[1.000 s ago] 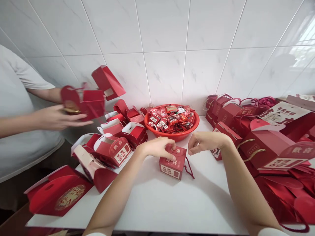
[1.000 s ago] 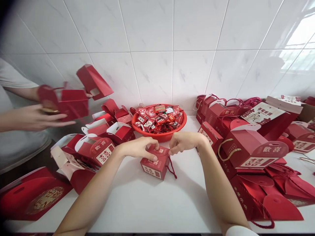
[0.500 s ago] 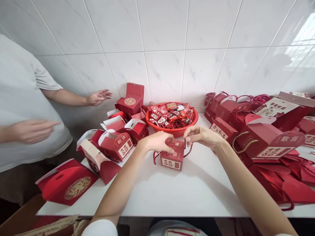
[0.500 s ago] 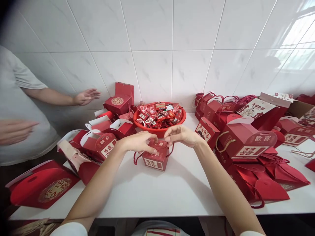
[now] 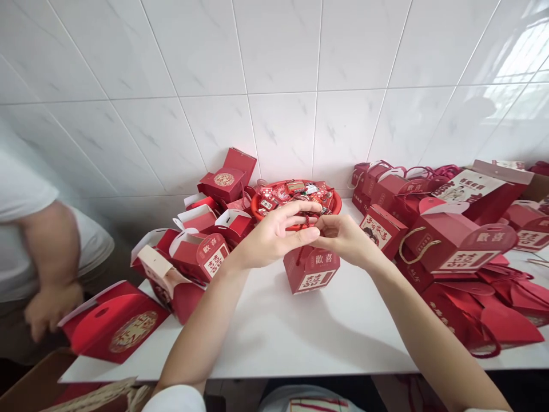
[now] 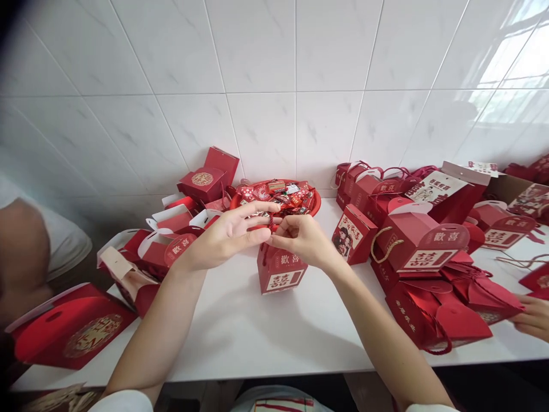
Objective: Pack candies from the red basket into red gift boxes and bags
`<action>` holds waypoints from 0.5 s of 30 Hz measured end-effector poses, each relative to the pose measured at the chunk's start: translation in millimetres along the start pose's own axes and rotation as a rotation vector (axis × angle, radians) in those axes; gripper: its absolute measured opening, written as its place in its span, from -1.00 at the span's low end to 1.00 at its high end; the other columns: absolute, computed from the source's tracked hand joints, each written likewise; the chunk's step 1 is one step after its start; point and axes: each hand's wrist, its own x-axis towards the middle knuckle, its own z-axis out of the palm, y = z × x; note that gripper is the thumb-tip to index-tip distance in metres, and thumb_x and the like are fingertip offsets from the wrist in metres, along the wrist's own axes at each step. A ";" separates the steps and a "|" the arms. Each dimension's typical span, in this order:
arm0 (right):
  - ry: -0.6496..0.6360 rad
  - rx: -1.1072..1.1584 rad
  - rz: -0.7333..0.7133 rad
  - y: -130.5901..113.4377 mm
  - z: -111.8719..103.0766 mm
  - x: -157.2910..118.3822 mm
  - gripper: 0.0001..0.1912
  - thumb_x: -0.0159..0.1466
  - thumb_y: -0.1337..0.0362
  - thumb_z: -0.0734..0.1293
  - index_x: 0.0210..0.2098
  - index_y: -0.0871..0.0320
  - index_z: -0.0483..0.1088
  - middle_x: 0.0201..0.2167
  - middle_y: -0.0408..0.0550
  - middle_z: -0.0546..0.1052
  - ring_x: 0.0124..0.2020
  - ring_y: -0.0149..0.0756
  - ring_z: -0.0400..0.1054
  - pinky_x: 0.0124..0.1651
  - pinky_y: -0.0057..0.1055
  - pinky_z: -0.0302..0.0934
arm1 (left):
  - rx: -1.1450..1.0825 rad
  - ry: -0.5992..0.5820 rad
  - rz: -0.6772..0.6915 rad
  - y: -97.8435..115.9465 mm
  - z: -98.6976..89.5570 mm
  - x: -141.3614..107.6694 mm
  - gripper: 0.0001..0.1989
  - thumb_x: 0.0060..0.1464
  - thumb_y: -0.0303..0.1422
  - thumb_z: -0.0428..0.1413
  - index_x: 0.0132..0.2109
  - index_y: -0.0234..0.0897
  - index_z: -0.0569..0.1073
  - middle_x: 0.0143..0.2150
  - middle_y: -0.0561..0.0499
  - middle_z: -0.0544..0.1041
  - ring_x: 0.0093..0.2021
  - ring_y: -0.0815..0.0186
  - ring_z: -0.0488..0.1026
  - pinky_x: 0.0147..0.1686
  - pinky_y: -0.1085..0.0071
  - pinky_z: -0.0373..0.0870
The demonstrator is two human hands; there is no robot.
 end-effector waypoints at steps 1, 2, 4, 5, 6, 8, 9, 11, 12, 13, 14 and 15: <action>0.042 -0.029 -0.013 0.9 1.9 -1.6 -0.69 0.08 0.09 0.47 -0.51 0.17 0.35 -0.52 -0.13 0.47 -0.47 -0.37 0.33 -0.41 -0.43 0.17 | 0.002 -0.012 0.016 -1.0 2.4 -0.5 -0.54 0.15 -0.24 0.23 0.19 -0.16 0.45 0.26 -0.13 0.39 0.25 -0.01 0.36 0.15 0.11 0.44; 0.077 -0.053 -0.025 1.6 3.5 -3.4 -0.73 0.10 0.11 0.44 -0.49 0.18 0.38 -0.49 -0.11 0.49 -0.45 -0.35 0.35 -0.39 -0.42 0.21 | 0.008 -0.024 0.031 -2.1 4.7 -1.1 -0.53 0.16 -0.24 0.23 0.20 -0.14 0.44 0.27 -0.12 0.38 0.27 -0.02 0.33 0.18 0.09 0.43; 0.139 -0.086 -0.042 2.4 5.8 -7.8 -0.79 0.13 0.14 0.39 -0.44 0.18 0.42 -0.46 -0.08 0.53 -0.42 -0.31 0.38 -0.35 -0.39 0.25 | 0.034 -0.039 0.061 -4.0 9.3 -2.6 -0.54 0.17 -0.25 0.23 0.20 -0.09 0.43 0.30 -0.10 0.34 0.32 -0.01 0.28 0.23 0.07 0.39; 0.162 -0.101 -0.043 2.8 6.6 -10.2 -0.80 0.15 0.15 0.38 -0.42 0.18 0.43 -0.45 -0.07 0.53 -0.42 -0.31 0.39 -0.34 -0.39 0.26 | 0.049 -0.038 0.079 -4.8 11.6 -3.4 -0.54 0.17 -0.25 0.23 0.20 -0.07 0.43 0.32 -0.10 0.31 0.34 -0.01 0.26 0.25 0.07 0.37; 0.178 -0.114 -0.041 3.2 7.4 -12.5 -0.80 0.17 0.15 0.36 -0.41 0.18 0.44 -0.45 -0.08 0.53 -0.42 -0.31 0.38 -0.34 -0.39 0.26 | 0.062 -0.033 0.099 -5.5 14.1 -4.1 -0.54 0.16 -0.25 0.24 0.20 -0.06 0.44 0.34 -0.09 0.28 0.36 -0.02 0.22 0.27 0.07 0.34; 0.194 -0.124 -0.044 3.9 9.0 -17.0 -0.79 0.19 0.14 0.34 -0.42 0.18 0.44 -0.48 -0.10 0.51 -0.45 -0.34 0.35 -0.37 -0.40 0.23 | 0.078 -0.030 0.139 -6.4 19.3 -5.0 -0.54 0.15 -0.25 0.25 0.20 -0.04 0.45 0.38 -0.09 0.22 0.40 -0.04 0.16 0.30 0.06 0.30; 0.201 -0.118 -0.055 3.7 9.8 -19.2 -0.77 0.21 0.14 0.34 -0.44 0.18 0.43 -0.50 -0.12 0.49 -0.47 -0.36 0.33 -0.39 -0.42 0.21 | 0.079 -0.034 0.162 -6.6 21.9 -5.3 -0.53 0.15 -0.25 0.25 0.20 -0.03 0.45 0.39 -0.09 0.21 0.41 -0.04 0.15 0.31 0.06 0.29; 0.241 -0.076 -0.106 0.5 10.8 -23.5 -0.75 0.24 0.12 0.33 -0.44 0.19 0.43 -0.52 -0.13 0.47 -0.48 -0.38 0.31 -0.42 -0.44 0.19 | 0.069 -0.037 0.213 -5.9 26.2 -5.6 -0.54 0.15 -0.27 0.25 0.19 -0.04 0.46 0.39 -0.09 0.22 0.40 -0.02 0.16 0.31 0.08 0.29; 0.281 -0.046 -0.138 -3.2 10.2 -26.1 -0.74 0.25 0.11 0.33 -0.42 0.19 0.44 -0.51 -0.13 0.47 -0.48 -0.39 0.31 -0.42 -0.45 0.19 | 0.060 -0.028 0.242 -5.1 27.4 -5.7 -0.56 0.16 -0.29 0.25 0.18 -0.05 0.46 0.38 -0.09 0.23 0.40 0.00 0.18 0.31 0.10 0.30; 0.334 -0.015 -0.171 -8.5 8.3 -29.1 -0.73 0.27 0.11 0.34 -0.40 0.19 0.45 -0.50 -0.13 0.47 -0.48 -0.39 0.31 -0.42 -0.45 0.19 | 0.052 -0.008 0.269 -3.9 27.9 -5.7 -0.58 0.17 -0.30 0.24 0.17 -0.06 0.47 0.37 -0.09 0.25 0.38 0.02 0.21 0.30 0.12 0.32; 0.397 0.008 -0.203 -15.3 4.3 -32.9 -0.74 0.27 0.10 0.35 -0.37 0.19 0.47 -0.49 -0.13 0.48 -0.48 -0.39 0.32 -0.42 -0.45 0.20 | 0.048 0.020 0.294 -2.5 27.4 -5.6 -0.61 0.18 -0.31 0.23 0.16 -0.07 0.48 0.35 -0.09 0.28 0.36 0.04 0.25 0.28 0.14 0.35; 0.471 0.016 -0.235 -23.0 -2.4 -37.7 -0.75 0.27 0.10 0.36 -0.35 0.18 0.47 -0.48 -0.12 0.49 -0.48 -0.39 0.32 -0.42 -0.45 0.22 | 0.050 0.054 0.317 -0.9 26.0 -5.5 -0.65 0.19 -0.30 0.22 0.13 -0.10 0.50 0.31 -0.10 0.34 0.31 0.06 0.31 0.24 0.15 0.39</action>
